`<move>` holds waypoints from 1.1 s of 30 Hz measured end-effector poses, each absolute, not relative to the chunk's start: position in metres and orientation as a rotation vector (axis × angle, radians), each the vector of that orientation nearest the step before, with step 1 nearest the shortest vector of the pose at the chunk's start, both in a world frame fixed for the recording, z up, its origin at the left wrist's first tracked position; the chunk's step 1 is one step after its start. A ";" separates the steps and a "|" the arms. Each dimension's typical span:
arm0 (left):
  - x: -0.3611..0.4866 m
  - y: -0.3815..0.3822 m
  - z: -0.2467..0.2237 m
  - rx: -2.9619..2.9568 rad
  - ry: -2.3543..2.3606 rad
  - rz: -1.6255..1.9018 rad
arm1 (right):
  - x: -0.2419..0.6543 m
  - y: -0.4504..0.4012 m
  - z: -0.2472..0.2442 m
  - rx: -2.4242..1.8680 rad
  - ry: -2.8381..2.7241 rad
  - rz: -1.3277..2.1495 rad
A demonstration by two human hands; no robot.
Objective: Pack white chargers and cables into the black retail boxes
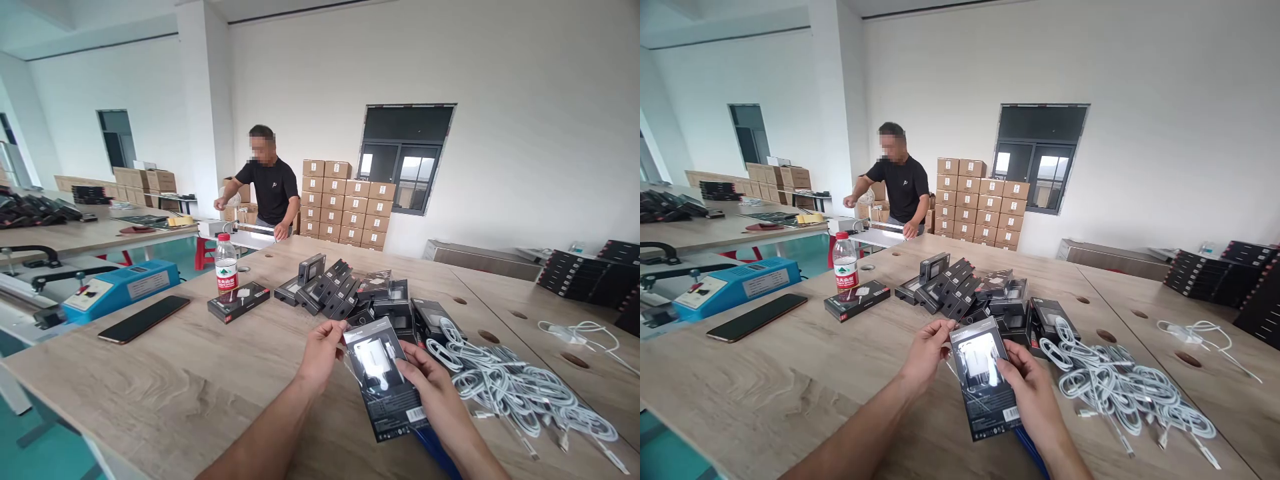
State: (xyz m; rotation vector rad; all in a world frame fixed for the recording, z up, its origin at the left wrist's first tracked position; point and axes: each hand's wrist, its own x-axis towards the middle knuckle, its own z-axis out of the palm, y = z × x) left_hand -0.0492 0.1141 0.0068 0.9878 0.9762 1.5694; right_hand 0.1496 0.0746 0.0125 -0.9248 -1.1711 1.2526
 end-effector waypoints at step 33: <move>-0.031 0.092 -0.001 1.387 0.720 0.823 | 0.159 0.082 0.016 -0.815 -0.638 1.399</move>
